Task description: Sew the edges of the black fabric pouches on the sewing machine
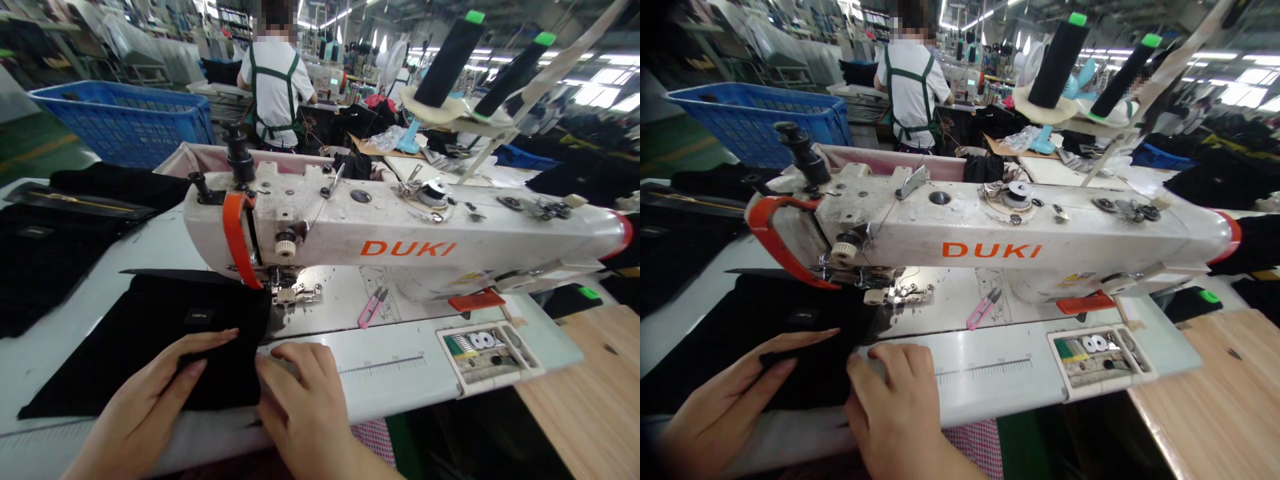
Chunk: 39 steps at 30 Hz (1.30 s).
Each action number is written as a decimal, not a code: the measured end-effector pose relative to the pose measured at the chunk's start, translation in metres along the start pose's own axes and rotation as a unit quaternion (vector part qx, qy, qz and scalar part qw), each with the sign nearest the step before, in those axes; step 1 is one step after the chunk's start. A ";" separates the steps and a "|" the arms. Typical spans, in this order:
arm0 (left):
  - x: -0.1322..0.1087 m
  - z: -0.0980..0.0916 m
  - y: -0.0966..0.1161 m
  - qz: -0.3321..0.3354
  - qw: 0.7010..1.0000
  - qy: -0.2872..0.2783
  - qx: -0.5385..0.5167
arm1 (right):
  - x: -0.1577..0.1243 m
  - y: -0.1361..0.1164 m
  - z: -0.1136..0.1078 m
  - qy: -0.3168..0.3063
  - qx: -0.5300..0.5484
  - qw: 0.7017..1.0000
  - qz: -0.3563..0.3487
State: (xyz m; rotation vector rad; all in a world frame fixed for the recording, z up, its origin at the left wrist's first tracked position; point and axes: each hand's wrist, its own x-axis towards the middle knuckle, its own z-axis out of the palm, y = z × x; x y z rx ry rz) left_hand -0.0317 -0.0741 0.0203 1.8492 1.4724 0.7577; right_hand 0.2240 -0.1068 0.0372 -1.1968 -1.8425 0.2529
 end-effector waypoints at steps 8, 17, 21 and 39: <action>0.000 -0.001 0.003 0.014 1.000 0.010 0.015 | 0.005 0.007 -0.006 -0.039 0.031 0.996 -0.074; 0.000 -0.001 0.004 0.016 1.000 0.008 0.020 | 0.005 0.008 -0.006 -0.060 0.017 0.997 -0.034; 0.000 -0.001 0.005 0.025 0.999 0.017 0.026 | 0.005 0.008 -0.009 -0.065 0.009 0.995 -0.075; 0.000 -0.003 0.011 0.171 0.976 -0.038 0.127 | 0.000 0.027 -0.015 -0.158 0.038 0.976 -0.149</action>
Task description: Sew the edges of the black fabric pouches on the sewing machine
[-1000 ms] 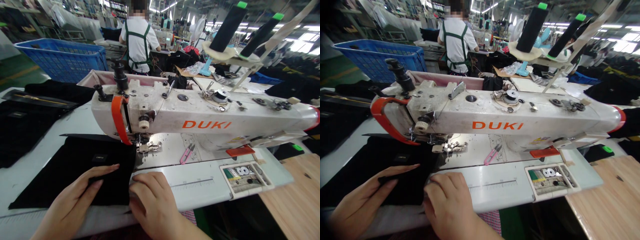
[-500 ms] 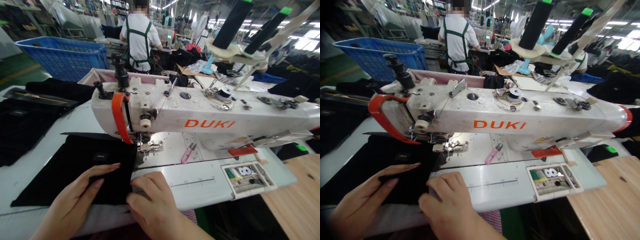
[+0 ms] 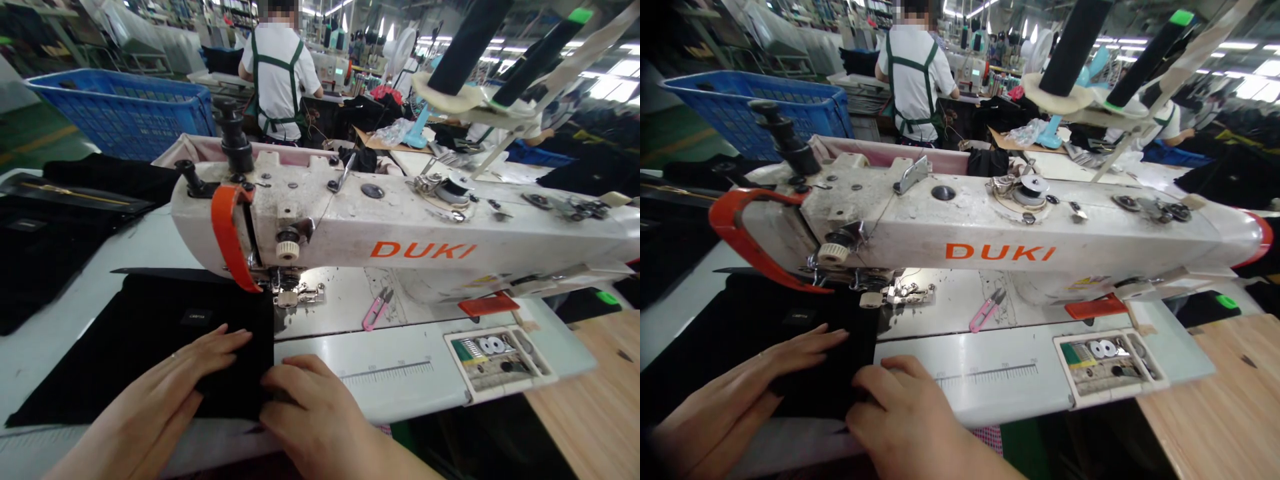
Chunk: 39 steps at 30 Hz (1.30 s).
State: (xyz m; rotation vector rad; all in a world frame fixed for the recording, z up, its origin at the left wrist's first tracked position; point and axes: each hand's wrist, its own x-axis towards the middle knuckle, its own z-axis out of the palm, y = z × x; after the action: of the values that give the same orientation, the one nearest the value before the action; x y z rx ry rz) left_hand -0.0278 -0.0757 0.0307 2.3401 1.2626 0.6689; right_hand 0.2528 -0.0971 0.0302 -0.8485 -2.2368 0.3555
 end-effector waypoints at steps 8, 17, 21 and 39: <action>0.020 -0.001 0.011 0.136 0.978 -0.065 0.147 | -0.002 0.005 0.003 -0.022 0.005 1.000 -0.011; 0.045 -0.005 0.022 0.187 0.952 -0.072 0.230 | 0.009 0.014 -0.006 -0.044 0.001 0.997 -0.066; 0.053 -0.009 0.025 0.197 0.951 -0.079 0.223 | 0.005 0.017 -0.001 -0.018 0.004 0.998 -0.064; 0.068 0.003 -0.003 0.184 0.960 -0.080 0.196 | 0.024 0.031 0.005 0.011 -0.030 0.998 -0.062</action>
State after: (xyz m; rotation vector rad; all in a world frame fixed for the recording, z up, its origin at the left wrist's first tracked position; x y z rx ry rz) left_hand 0.0045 -0.0172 0.0414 2.9305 0.9623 0.3428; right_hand 0.2509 -0.0583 0.0242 -0.7361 -2.2776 0.2210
